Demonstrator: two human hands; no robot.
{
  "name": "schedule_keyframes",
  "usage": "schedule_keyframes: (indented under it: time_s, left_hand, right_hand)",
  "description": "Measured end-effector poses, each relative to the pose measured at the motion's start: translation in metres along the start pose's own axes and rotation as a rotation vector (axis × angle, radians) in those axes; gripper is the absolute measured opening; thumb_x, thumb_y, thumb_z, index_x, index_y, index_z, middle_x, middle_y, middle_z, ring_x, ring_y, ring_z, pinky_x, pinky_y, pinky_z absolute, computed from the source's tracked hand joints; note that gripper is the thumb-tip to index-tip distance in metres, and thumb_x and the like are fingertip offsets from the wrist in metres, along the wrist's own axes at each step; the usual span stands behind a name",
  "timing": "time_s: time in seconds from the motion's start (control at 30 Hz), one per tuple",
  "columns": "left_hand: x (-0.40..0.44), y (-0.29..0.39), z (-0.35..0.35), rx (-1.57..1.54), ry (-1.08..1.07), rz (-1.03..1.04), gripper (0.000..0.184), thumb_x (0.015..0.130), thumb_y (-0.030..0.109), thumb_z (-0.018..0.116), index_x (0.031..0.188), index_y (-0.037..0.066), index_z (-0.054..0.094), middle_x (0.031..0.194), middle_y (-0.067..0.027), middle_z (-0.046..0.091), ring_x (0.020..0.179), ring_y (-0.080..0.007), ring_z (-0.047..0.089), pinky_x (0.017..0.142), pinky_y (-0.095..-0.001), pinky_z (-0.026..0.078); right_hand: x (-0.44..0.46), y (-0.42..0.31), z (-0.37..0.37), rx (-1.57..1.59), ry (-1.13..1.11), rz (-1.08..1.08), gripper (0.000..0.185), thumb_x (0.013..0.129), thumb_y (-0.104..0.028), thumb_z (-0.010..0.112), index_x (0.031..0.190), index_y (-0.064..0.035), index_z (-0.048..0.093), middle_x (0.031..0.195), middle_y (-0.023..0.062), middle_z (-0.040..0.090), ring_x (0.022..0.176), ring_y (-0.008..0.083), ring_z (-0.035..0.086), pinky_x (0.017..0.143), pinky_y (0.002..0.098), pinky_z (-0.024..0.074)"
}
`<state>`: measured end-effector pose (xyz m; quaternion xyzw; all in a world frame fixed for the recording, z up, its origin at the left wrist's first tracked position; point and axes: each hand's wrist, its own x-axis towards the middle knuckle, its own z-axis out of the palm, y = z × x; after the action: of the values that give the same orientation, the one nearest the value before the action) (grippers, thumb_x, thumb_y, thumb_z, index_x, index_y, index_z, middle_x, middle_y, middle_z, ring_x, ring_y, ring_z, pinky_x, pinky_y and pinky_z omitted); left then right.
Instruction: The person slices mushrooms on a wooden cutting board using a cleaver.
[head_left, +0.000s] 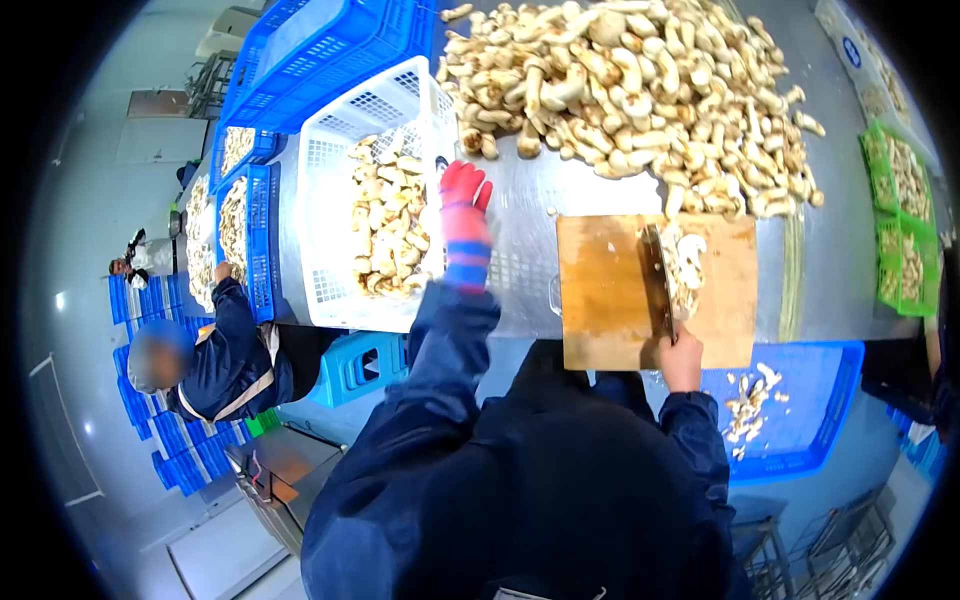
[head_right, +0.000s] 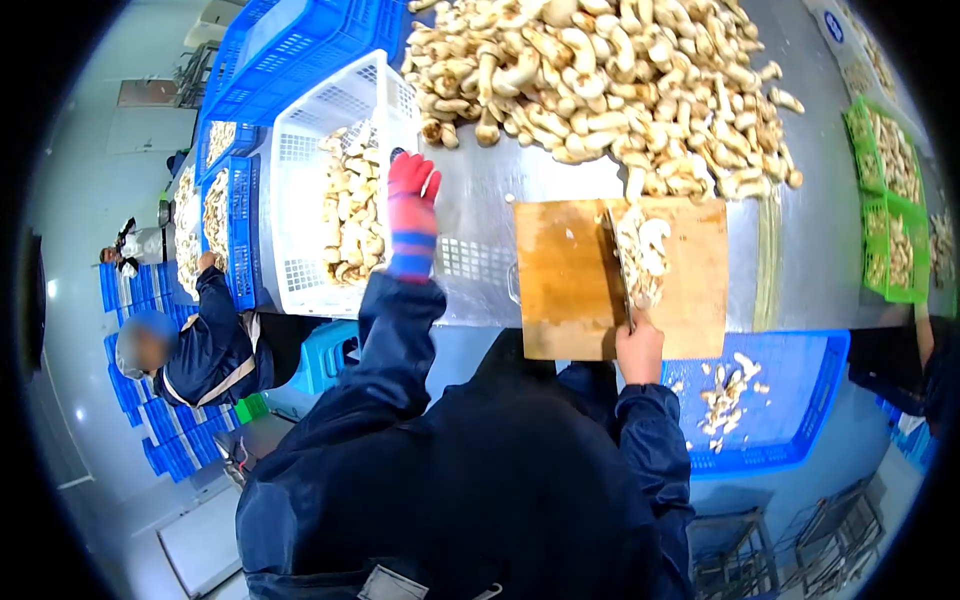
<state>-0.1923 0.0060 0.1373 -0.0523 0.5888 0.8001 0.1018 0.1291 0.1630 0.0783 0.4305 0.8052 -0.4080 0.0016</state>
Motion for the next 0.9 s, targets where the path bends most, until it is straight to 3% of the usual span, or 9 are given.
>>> schedule_keyframes:
  time_s: [0.13, 0.2, 0.27, 0.33, 0.4, 0.5, 0.67, 0.8, 0.9]
  left_hand:
    - [0.129, -0.078, 0.01, 1.118, 0.248, 0.213, 0.071, 0.073, 0.03, 0.067, 0.132, 0.004, 0.036, 0.128, -0.0238, 0.043, 0.117, -0.0351, 0.043, 0.1, -0.0372, 0.033]
    - [0.164, -0.092, 0.007, 1.21, 0.281, 0.108, 0.078, 0.068, 0.037, 0.07, 0.133, 0.009, 0.037, 0.126, -0.0235, 0.044, 0.116, -0.0351, 0.044, 0.1, -0.039, 0.033]
    - [0.182, -0.089, 0.005, 1.236, 0.295, -0.115, 0.058, 0.066, 0.033, 0.072, 0.117, 0.014, 0.05, 0.117, -0.019, 0.05, 0.106, -0.0326, 0.051, 0.092, -0.0363, 0.041]
    - [0.163, -0.099, -0.01, 1.142, 0.283, 0.09, 0.045, 0.066, 0.023, 0.073, 0.104, 0.01, 0.052, 0.105, -0.0171, 0.055, 0.088, -0.03, 0.057, 0.081, -0.0382, 0.046]
    - [0.122, -0.12, -0.021, 0.341, 0.154, -0.121, 0.032, 0.071, 0.009, 0.067, 0.099, 0.007, 0.051, 0.08, -0.009, 0.057, 0.067, -0.0233, 0.057, 0.062, -0.033, 0.05]
    - [0.012, -0.126, -0.033, -0.617, -0.181, -0.699, 0.035, 0.086, 0.006, 0.049, 0.12, 0.001, 0.043, 0.109, -0.0171, 0.054, 0.098, -0.0317, 0.056, 0.078, -0.0426, 0.052]
    - [-0.104, -0.108, -0.032, -0.053, -0.621, -0.84, 0.044, 0.085, 0.007, 0.049, 0.127, 0.0, 0.04, 0.116, -0.0148, 0.052, 0.103, -0.0284, 0.055, 0.086, -0.0351, 0.048]
    - [-0.13, -0.108, -0.028, 1.196, -0.927, 0.125, 0.047, 0.075, 0.004, 0.056, 0.122, 0.005, 0.048, 0.113, -0.0161, 0.054, 0.098, -0.0326, 0.055, 0.084, -0.0359, 0.046]
    - [-0.137, -0.115, -0.028, 1.267, -0.883, 0.252, 0.046, 0.072, 0.004, 0.055, 0.118, 0.008, 0.05, 0.11, -0.0155, 0.054, 0.098, -0.0352, 0.053, 0.085, -0.0391, 0.045]
  right_hand:
    - [0.003, -0.002, -0.003, -0.038, -0.079, 0.062, 0.035, 0.074, -0.008, 0.049, 0.107, -0.001, 0.06, 0.076, 0.0271, 0.059, 0.07, 0.0398, 0.06, 0.066, 0.0431, 0.0476]
    - [0.002, -0.01, -0.008, -0.032, -0.101, 0.107, 0.035, 0.074, -0.009, 0.049, 0.107, -0.0013, 0.06, 0.075, 0.0271, 0.06, 0.07, 0.039, 0.06, 0.066, 0.0428, 0.0478]
    - [0.004, -0.007, -0.004, -0.035, -0.087, 0.098, 0.035, 0.075, -0.009, 0.049, 0.107, -0.001, 0.06, 0.075, 0.0272, 0.06, 0.07, 0.0388, 0.06, 0.067, 0.0432, 0.0479]
    - [0.0, -0.002, -0.004, -0.036, -0.087, 0.099, 0.034, 0.075, -0.009, 0.05, 0.106, -0.0007, 0.06, 0.076, 0.0274, 0.06, 0.071, 0.0388, 0.06, 0.068, 0.0437, 0.048]
    - [0.001, -0.009, -0.004, -0.028, -0.086, 0.098, 0.034, 0.075, -0.01, 0.05, 0.106, -0.0002, 0.06, 0.076, 0.0275, 0.06, 0.072, 0.0391, 0.06, 0.069, 0.0444, 0.048]
    - [0.001, 0.002, 0.003, -0.038, -0.038, 0.044, 0.031, 0.075, -0.011, 0.051, 0.102, 0.0, 0.061, 0.078, 0.0274, 0.06, 0.075, 0.0406, 0.06, 0.071, 0.0453, 0.0482]
    - [0.003, 0.001, -0.006, -0.073, -0.081, 0.0, 0.029, 0.075, -0.015, 0.051, 0.097, -0.0003, 0.063, 0.079, 0.0269, 0.06, 0.076, 0.0419, 0.059, 0.072, 0.047, 0.0474]
    - [-0.018, -0.017, -0.026, 0.056, -0.178, 0.031, 0.029, 0.076, -0.015, 0.051, 0.097, 0.001, 0.062, 0.078, 0.0277, 0.059, 0.079, 0.0426, 0.058, 0.073, 0.044, 0.0464]
    - [-0.033, -0.018, -0.039, 0.024, -0.345, 0.071, 0.028, 0.075, -0.014, 0.051, 0.094, 0.0027, 0.062, 0.079, 0.0276, 0.059, 0.08, 0.0433, 0.057, 0.074, 0.0433, 0.0455]
